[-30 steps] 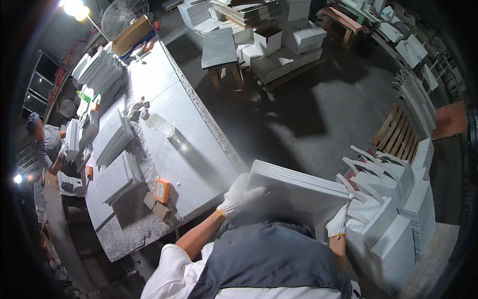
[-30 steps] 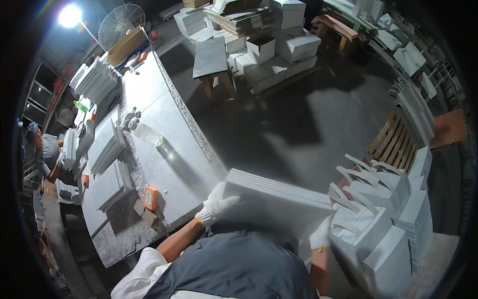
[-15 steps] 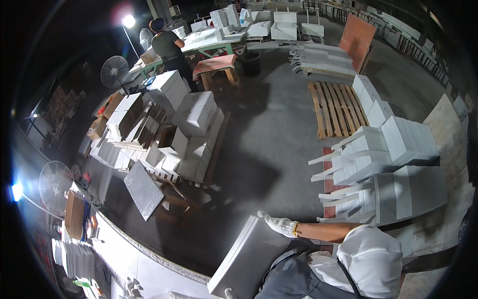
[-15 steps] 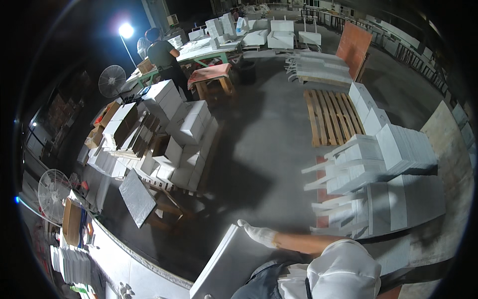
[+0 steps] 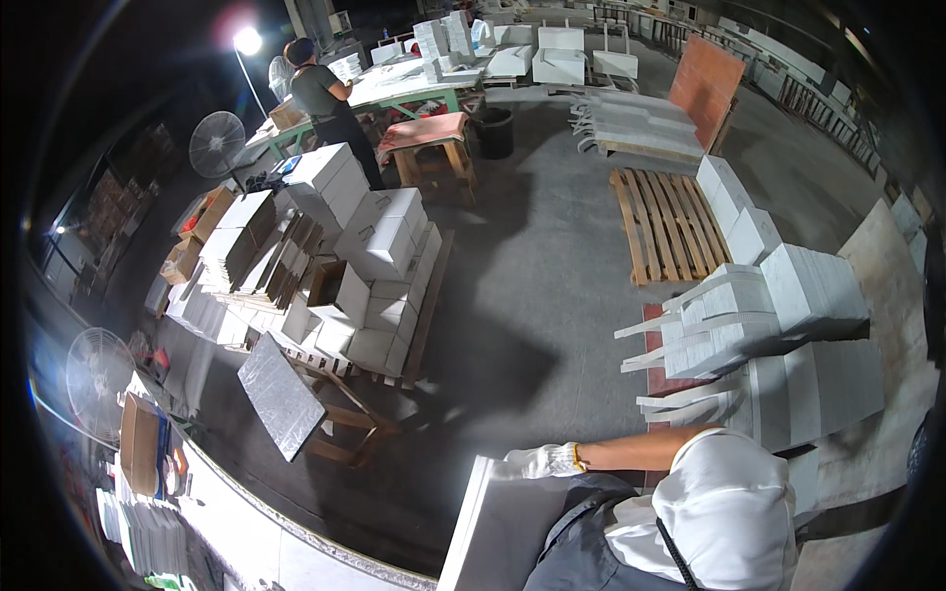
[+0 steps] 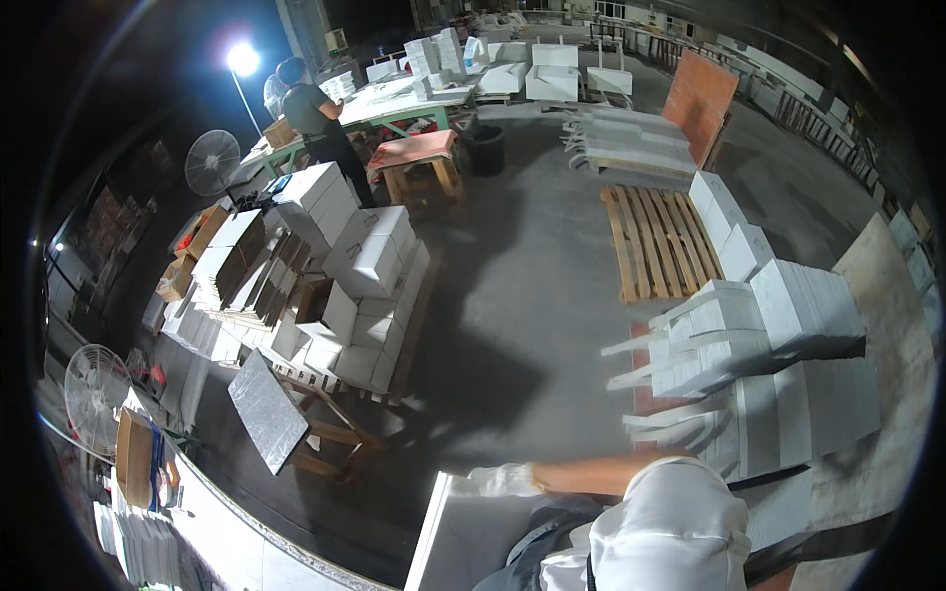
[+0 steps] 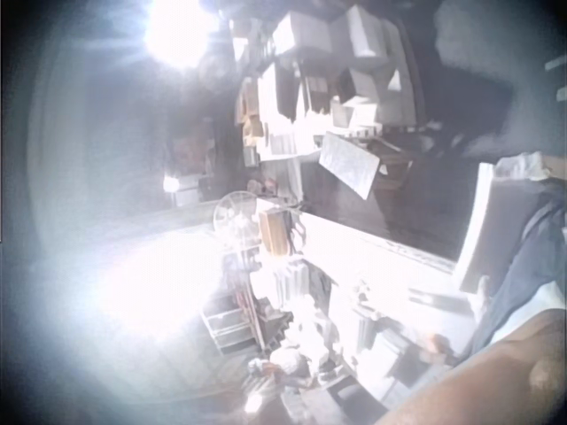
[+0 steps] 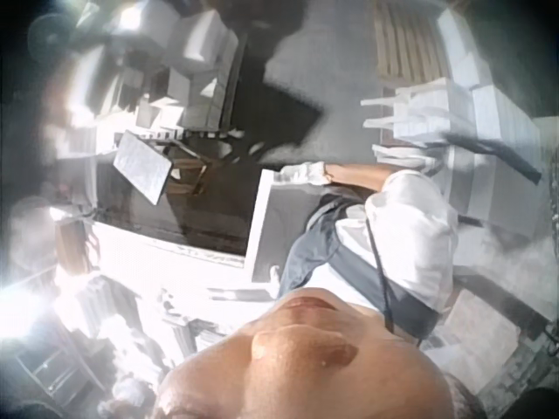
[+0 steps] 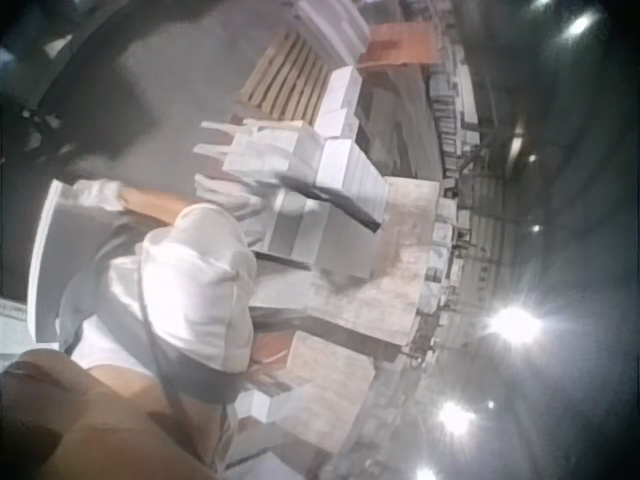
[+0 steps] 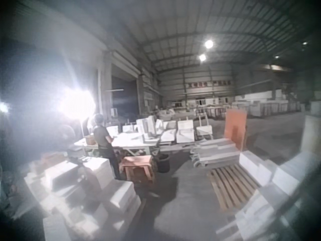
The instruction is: The person picks up a white rectangular tile, places it on a workbench, and uses a marker to draw a line on its surface. They then wipe the tile with a cloth, pick up a stack of similar tiles, and place them on the workbench.
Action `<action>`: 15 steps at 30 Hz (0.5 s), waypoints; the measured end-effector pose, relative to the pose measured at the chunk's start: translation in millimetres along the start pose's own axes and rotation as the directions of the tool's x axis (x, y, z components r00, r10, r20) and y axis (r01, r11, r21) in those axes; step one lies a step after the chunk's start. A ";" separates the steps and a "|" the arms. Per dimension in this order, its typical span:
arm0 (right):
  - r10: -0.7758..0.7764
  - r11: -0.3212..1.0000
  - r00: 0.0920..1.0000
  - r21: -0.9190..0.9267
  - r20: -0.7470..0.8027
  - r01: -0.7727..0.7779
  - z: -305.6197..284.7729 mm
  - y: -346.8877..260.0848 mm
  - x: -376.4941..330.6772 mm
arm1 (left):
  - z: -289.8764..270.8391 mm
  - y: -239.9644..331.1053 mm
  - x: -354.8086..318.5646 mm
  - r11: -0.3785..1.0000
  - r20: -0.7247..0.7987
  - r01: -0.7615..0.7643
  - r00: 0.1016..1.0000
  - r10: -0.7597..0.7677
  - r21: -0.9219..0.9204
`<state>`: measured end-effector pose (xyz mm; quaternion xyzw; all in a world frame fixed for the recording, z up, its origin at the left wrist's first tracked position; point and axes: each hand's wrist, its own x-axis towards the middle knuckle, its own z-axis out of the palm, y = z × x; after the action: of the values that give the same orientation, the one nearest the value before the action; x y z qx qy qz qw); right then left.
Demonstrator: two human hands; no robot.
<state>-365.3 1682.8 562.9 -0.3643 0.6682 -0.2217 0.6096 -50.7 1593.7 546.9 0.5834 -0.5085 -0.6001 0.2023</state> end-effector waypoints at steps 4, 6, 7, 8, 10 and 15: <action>0.062 0.996 0.992 -0.066 0.114 -0.054 40.3 -14.8 11.5 | -24.7 -9.2 -1.5 1.000 -0.004 -0.021 1.000 0.020 -0.014; 0.106 0.986 0.985 -0.140 0.139 -0.087 67.9 -23.1 18.9 | -37.9 -13.8 -3.4 0.999 -0.007 -0.032 0.999 0.032 -0.026; 0.067 0.997 0.982 -0.057 0.178 -0.058 80.7 -23.0 19.5 | -44.0 -16.0 -3.9 0.999 -0.008 -0.037 0.999 0.036 -0.028; 0.044 0.999 0.974 0.012 0.223 -0.048 95.9 -22.4 20.8 | -51.0 -18.6 -5.4 0.999 -0.009 -0.041 0.999 0.041 -0.031; -0.061 0.998 0.960 0.048 0.272 0.050 125.8 -20.3 28.9 | -66.3 -23.9 -8.3 0.998 -0.021 -0.044 0.999 0.043 -0.035; -0.328 0.895 0.873 -0.177 0.362 0.409 203.4 -33.6 77.4 | -105.4 -39.3 -14.5 0.997 -0.075 -0.051 0.996 0.047 -0.057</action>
<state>-158.8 1633.0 505.0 -0.5903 0.4993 -0.1868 0.6060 62.0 1582.1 541.7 0.5862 -0.4969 -0.5879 0.2526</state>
